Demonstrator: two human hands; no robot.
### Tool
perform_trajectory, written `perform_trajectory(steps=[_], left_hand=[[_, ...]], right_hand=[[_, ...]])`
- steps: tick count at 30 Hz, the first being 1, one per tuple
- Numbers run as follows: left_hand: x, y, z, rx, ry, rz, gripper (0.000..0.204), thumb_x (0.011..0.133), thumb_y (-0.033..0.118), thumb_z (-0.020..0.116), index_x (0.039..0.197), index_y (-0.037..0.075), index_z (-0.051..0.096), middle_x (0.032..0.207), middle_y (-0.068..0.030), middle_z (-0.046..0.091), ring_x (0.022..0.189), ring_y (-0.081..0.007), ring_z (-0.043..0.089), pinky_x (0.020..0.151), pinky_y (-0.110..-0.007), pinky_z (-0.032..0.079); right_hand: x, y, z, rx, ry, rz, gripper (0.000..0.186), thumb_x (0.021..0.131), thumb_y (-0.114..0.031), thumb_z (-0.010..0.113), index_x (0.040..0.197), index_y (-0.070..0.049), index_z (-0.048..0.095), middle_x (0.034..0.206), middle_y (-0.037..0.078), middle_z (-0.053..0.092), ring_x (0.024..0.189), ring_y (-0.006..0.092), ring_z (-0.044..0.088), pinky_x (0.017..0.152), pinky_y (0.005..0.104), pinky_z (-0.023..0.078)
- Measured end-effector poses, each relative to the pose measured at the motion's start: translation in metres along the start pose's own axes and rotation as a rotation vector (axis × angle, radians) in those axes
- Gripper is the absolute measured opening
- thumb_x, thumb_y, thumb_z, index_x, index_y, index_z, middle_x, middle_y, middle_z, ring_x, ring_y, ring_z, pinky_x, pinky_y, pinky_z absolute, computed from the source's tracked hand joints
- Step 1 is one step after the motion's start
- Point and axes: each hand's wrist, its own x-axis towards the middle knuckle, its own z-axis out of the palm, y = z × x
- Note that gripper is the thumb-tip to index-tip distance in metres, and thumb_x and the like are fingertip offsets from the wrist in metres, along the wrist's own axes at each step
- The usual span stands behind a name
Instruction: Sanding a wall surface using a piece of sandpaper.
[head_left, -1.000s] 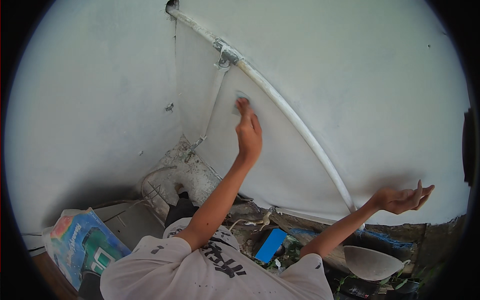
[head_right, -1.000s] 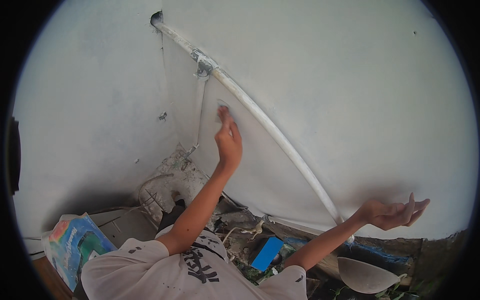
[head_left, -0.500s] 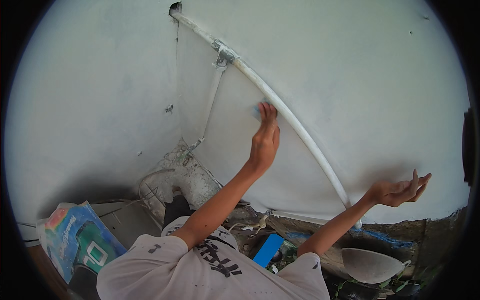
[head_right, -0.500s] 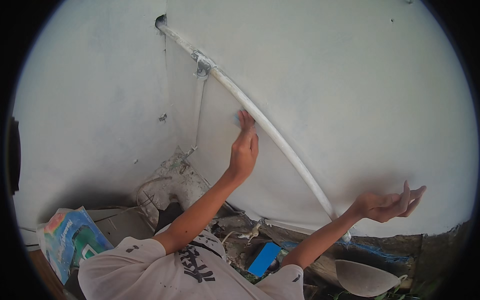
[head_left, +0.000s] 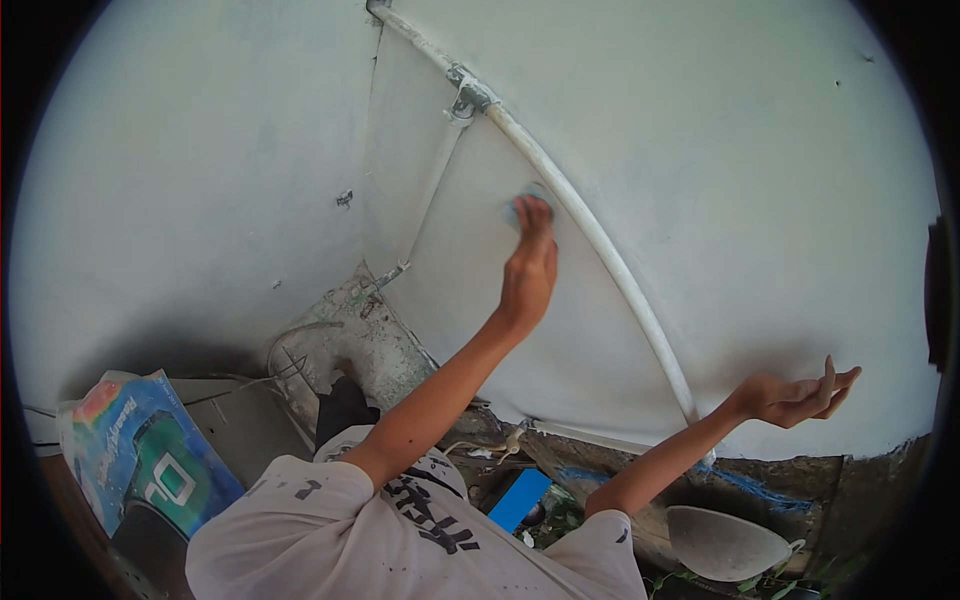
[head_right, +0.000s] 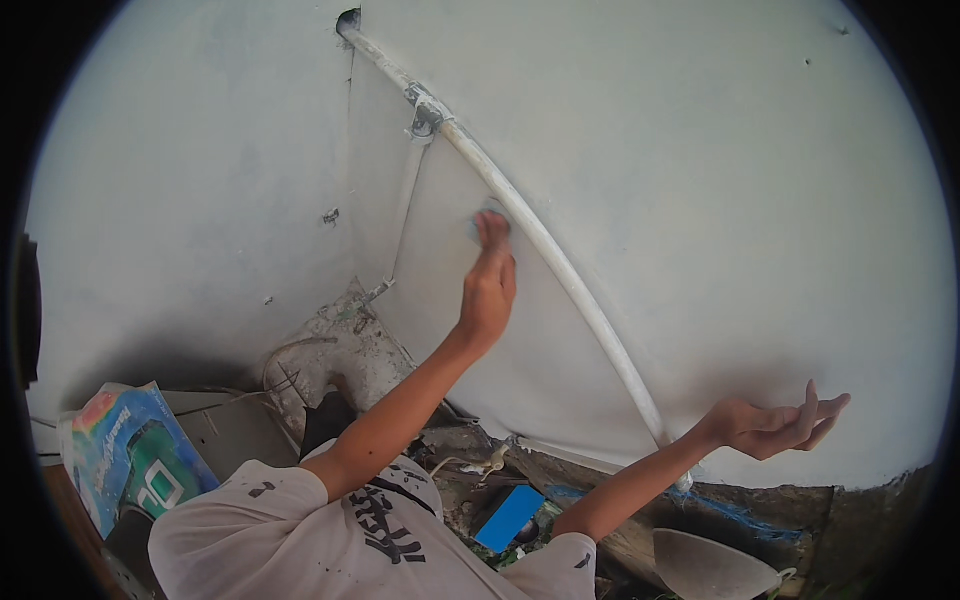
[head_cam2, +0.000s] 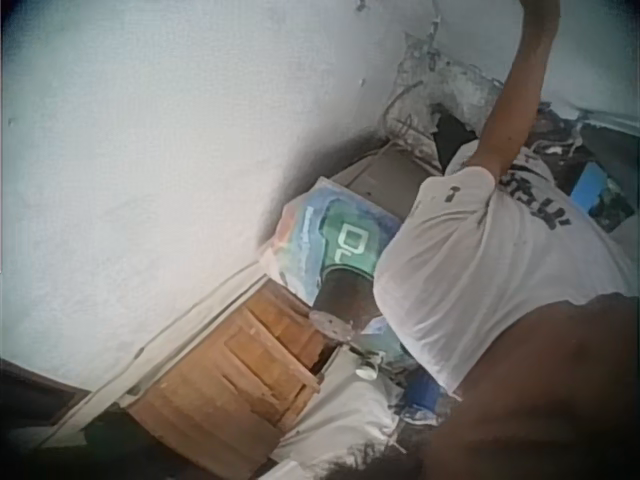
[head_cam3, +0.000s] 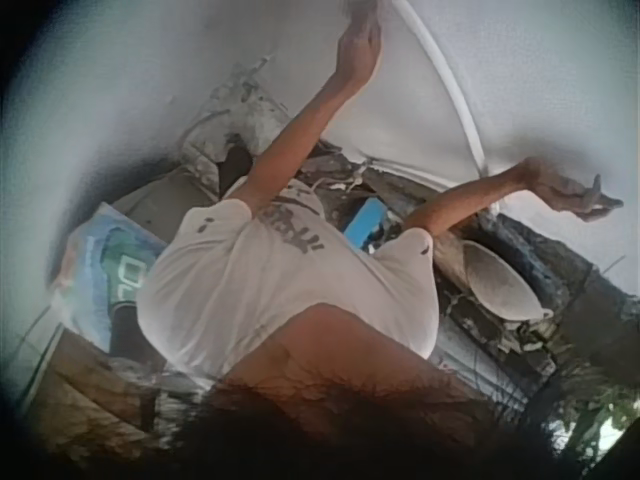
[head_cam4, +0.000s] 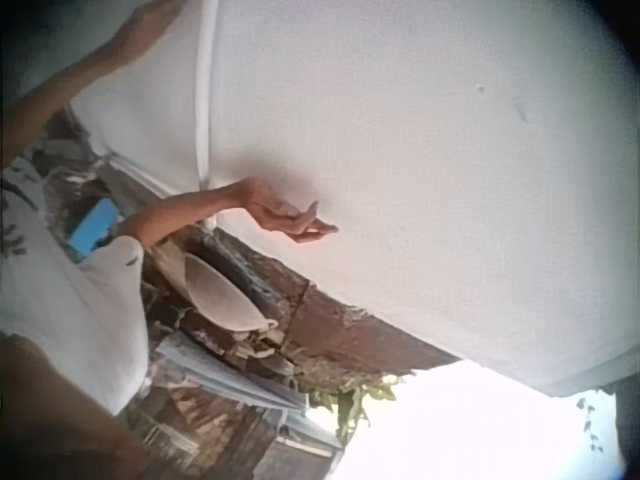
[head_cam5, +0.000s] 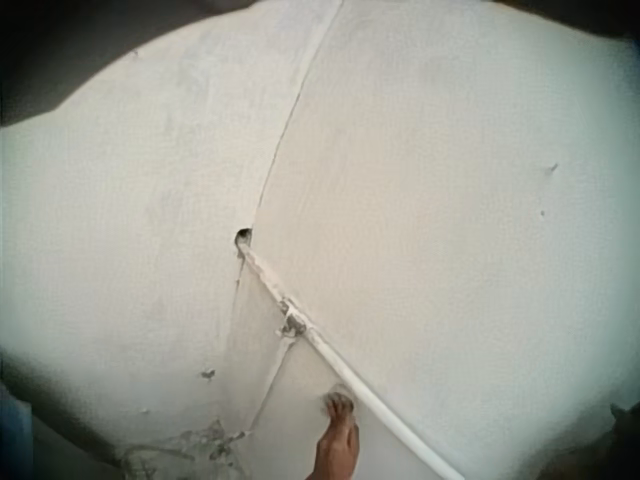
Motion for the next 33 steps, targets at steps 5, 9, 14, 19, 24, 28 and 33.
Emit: perform_trajectory(steps=[5, 9, 14, 19, 24, 28, 33], left_hand=[[-0.008, 0.004, -0.002, -0.054, -0.05, -0.06, 0.055, 0.093, -0.012, 0.05, 0.145, -0.012, 0.033, 0.145, -0.0361, 0.04, 0.141, -0.0474, 0.026, 0.116, -0.042, 0.033], [0.002, -0.008, -0.007, 0.037, 0.091, -0.144, 0.05, 0.095, -0.01, 0.047, 0.144, -0.012, 0.036, 0.146, -0.0342, 0.039, 0.143, -0.0455, 0.025, 0.117, -0.042, 0.031], [0.007, -0.023, -0.016, 0.031, 0.139, -0.242, 0.05, 0.094, -0.009, 0.049, 0.143, -0.012, 0.038, 0.147, -0.0346, 0.037, 0.144, -0.0432, 0.024, 0.115, -0.041, 0.035], [-0.003, -0.007, -0.004, -0.062, -0.04, -0.166, 0.045, 0.098, -0.006, 0.047, 0.141, -0.014, 0.038, 0.145, -0.0368, 0.037, 0.142, -0.0461, 0.024, 0.117, -0.043, 0.033], [-0.001, -0.009, -0.009, 0.037, 0.107, -0.206, 0.045, 0.097, -0.007, 0.049, 0.14, -0.014, 0.04, 0.14, -0.037, 0.043, 0.139, -0.047, 0.031, 0.115, -0.044, 0.037], [0.015, -0.025, -0.015, 0.058, 0.109, -0.196, 0.043, 0.097, -0.007, 0.048, 0.139, -0.015, 0.041, 0.141, -0.0366, 0.043, 0.138, -0.0461, 0.032, 0.114, -0.044, 0.038], [0.009, 0.013, 0.0, -0.027, 0.007, -0.008, 0.047, 0.091, -0.011, 0.055, 0.137, -0.012, 0.045, 0.139, -0.0355, 0.046, 0.137, -0.0457, 0.036, 0.107, -0.042, 0.046]], right_hand=[[0.0, 0.0, 0.0, -0.038, -0.007, -0.045, 0.049, 0.109, -0.032, 0.021, 0.116, 0.001, 0.057, 0.138, 0.021, 0.039, 0.139, 0.0324, 0.038, 0.112, 0.0483, 0.046], [-0.002, 0.008, 0.0, -0.035, -0.012, -0.08, 0.05, 0.109, -0.033, 0.022, 0.119, 0.002, 0.056, 0.138, 0.021, 0.037, 0.136, 0.0333, 0.043, 0.112, 0.0498, 0.045], [-0.001, -0.009, 0.004, 0.029, -0.023, -0.006, 0.049, 0.109, -0.032, 0.023, 0.119, 0.003, 0.056, 0.139, 0.021, 0.036, 0.135, 0.0336, 0.044, 0.113, 0.0518, 0.044], [0.005, 0.003, -0.004, 0.027, -0.048, -0.062, 0.048, 0.109, -0.031, 0.024, 0.117, 0.004, 0.055, 0.139, 0.021, 0.035, 0.138, 0.0356, 0.04, 0.113, 0.0521, 0.043], [-0.006, 0.004, 0.0, -0.032, -0.043, -0.088, 0.047, 0.109, -0.03, 0.024, 0.116, 0.005, 0.055, 0.136, 0.021, 0.039, 0.135, 0.0362, 0.044, 0.112, 0.0511, 0.045], [0.0, -0.004, 0.002, -0.052, -0.037, -0.021, 0.049, 0.109, -0.031, 0.023, 0.115, 0.004, 0.056, 0.136, 0.021, 0.04, 0.134, 0.035, 0.044, 0.11, 0.0485, 0.047], [0.001, -0.004, 0.002, -0.087, -0.038, -0.054, 0.049, 0.109, -0.033, 0.024, 0.114, 0.004, 0.057, 0.135, 0.022, 0.041, 0.136, 0.0357, 0.043, 0.109, 0.0494, 0.046]])
